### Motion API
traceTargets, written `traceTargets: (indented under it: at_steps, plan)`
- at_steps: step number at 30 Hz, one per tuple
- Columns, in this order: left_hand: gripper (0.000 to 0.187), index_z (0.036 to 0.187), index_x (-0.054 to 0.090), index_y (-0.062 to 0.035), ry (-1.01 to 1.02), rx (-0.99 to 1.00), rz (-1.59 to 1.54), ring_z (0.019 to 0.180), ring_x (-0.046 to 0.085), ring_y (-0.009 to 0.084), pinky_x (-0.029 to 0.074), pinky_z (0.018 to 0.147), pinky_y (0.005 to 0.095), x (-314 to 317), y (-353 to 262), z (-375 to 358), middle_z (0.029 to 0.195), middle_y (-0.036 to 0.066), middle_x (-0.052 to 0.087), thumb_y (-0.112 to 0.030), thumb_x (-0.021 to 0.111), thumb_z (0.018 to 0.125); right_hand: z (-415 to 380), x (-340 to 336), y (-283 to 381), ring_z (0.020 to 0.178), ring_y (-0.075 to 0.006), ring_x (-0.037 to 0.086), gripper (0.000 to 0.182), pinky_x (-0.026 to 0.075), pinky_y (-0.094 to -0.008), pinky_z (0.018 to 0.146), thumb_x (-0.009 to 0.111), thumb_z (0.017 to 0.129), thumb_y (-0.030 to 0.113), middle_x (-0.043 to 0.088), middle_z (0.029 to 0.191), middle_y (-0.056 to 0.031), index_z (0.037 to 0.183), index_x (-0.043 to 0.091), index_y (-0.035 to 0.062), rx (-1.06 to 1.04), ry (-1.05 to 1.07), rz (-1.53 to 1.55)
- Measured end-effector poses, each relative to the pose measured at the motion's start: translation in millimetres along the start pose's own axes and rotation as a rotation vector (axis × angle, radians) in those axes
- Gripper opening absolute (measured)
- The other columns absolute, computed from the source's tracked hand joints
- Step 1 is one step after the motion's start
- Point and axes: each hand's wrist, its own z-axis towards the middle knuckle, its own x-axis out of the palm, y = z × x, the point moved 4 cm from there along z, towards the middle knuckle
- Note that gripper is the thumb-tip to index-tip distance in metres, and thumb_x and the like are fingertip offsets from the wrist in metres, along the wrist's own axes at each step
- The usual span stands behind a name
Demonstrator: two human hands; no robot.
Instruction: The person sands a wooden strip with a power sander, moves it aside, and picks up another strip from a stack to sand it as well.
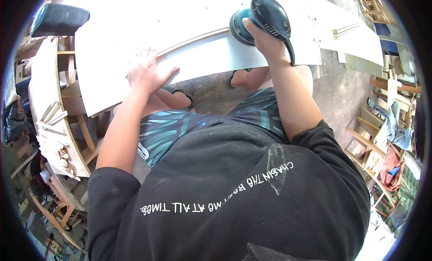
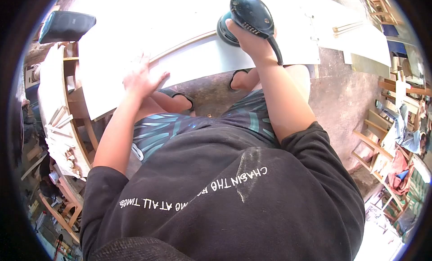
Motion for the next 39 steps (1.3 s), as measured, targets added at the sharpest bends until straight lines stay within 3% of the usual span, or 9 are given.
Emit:
traceTargets:
  at_steps: [7, 11, 15, 17, 20, 25, 29, 33, 39]
  plan:
    - [0.095, 0.147, 0.056, -0.0026, 0.133, -0.089, -0.020, 0.138, 0.054, 0.0436, 0.047, 0.111, 0.0538, 1.1, 1.9, 1.4, 0.154, 0.025, 0.053, -0.073, 0.068, 0.086, -16.3, 68.4, 31.4, 0.091, -0.0148, 0.072, 0.050, 0.060, -0.0330, 0.087, 0.086, 0.077, 0.038, 0.076, 0.101, -0.0030, 0.114, 0.069, 0.0097, 0.051, 0.161, 0.281]
    - [0.098, 0.154, 0.050, -0.0044, 0.104, -0.095, -0.093, 0.143, 0.050, 0.0449, 0.043, 0.115, 0.0545, 5.9, 0.6, 3.8, 0.158, 0.024, 0.050, -0.072, 0.068, 0.086, -31.5, 102.2, 65.3, 0.105, -0.0349, 0.071, 0.052, 0.057, -0.0428, 0.097, 0.082, 0.073, 0.032, 0.074, 0.110, -0.0137, 0.119, 0.068, 0.0137, -0.205, 0.088, 0.217]
    - [0.096, 0.162, 0.041, -0.0088, 0.074, -0.018, 0.073, 0.152, 0.041, 0.0428, 0.038, 0.121, 0.0502, 15.8, 4.7, 6.1, 0.166, 0.020, 0.042, -0.067, 0.067, 0.090, -28.0, 102.3, 76.5, 0.109, -0.0364, 0.070, 0.052, 0.056, -0.0442, 0.099, 0.083, 0.071, 0.034, 0.072, 0.115, -0.0152, 0.117, 0.068, 0.0135, -0.255, 0.072, 0.014]
    - [0.095, 0.162, 0.041, -0.0095, 0.089, -0.030, 0.070, 0.154, 0.037, 0.0435, 0.035, 0.123, 0.0508, 11.3, 4.4, 4.6, 0.166, 0.021, 0.042, -0.066, 0.068, 0.091, -20.2, 97.8, 49.4, 0.109, -0.0356, 0.071, 0.054, 0.057, -0.0428, 0.099, 0.084, 0.070, 0.038, 0.074, 0.114, -0.0155, 0.116, 0.069, 0.0137, -0.143, 0.083, 0.208]
    - [0.094, 0.162, 0.043, -0.0099, 0.069, -0.041, 0.072, 0.154, 0.036, 0.0449, 0.034, 0.123, 0.0537, 7.2, 1.8, 3.7, 0.166, 0.021, 0.042, -0.066, 0.067, 0.091, -5.0, 63.4, 28.7, 0.097, -0.0207, 0.073, 0.054, 0.059, -0.0353, 0.092, 0.088, 0.070, 0.035, 0.077, 0.107, -0.0088, 0.115, 0.070, 0.0126, -0.004, 0.018, 0.278]
    - [0.093, 0.161, 0.045, -0.0110, 0.042, -0.036, 0.058, 0.155, 0.036, 0.0440, 0.032, 0.124, 0.0548, 5.4, 2.2, 2.0, 0.167, 0.020, 0.041, -0.066, 0.066, 0.090, 15.9, 27.2, -0.7, 0.095, -0.0188, 0.073, 0.046, 0.058, -0.0346, 0.091, 0.086, 0.076, 0.037, 0.077, 0.102, -0.0090, 0.112, 0.074, 0.0101, -0.078, -0.051, -0.003]
    - [0.094, 0.162, 0.043, -0.0101, 0.036, -0.036, 0.055, 0.155, 0.035, 0.0433, 0.031, 0.125, 0.0538, 4.7, 0.3, 3.7, 0.167, 0.020, 0.041, -0.066, 0.067, 0.090, -10.0, 45.7, 26.6, 0.097, -0.0220, 0.074, 0.057, 0.058, -0.0375, 0.092, 0.087, 0.072, 0.039, 0.077, 0.106, -0.0109, 0.118, 0.071, 0.0107, 0.024, 0.030, 0.230]
    - [0.095, 0.162, 0.042, -0.0077, 0.074, -0.065, 0.031, 0.155, 0.035, 0.0430, 0.030, 0.125, 0.0533, 8.9, 3.3, 4.6, 0.167, 0.020, 0.041, -0.066, 0.066, 0.091, -14.7, 101.0, 50.6, 0.103, -0.0333, 0.072, 0.056, 0.058, -0.0423, 0.095, 0.086, 0.069, 0.038, 0.075, 0.109, -0.0151, 0.115, 0.069, 0.0117, -0.199, 0.113, 0.056]
    - [0.072, 0.161, 0.043, -0.0079, 0.014, -0.066, 0.016, 0.154, 0.035, 0.0469, 0.031, 0.123, 0.0597, 30.1, 19.7, 2.8, 0.168, 0.018, 0.040, -0.051, 0.051, 0.104, -26.0, 122.8, 84.9, 0.109, -0.0355, 0.068, 0.048, 0.056, -0.0422, 0.098, 0.079, 0.074, 0.037, 0.073, 0.113, -0.0152, 0.114, 0.071, 0.0123, -0.407, 0.081, -0.052]
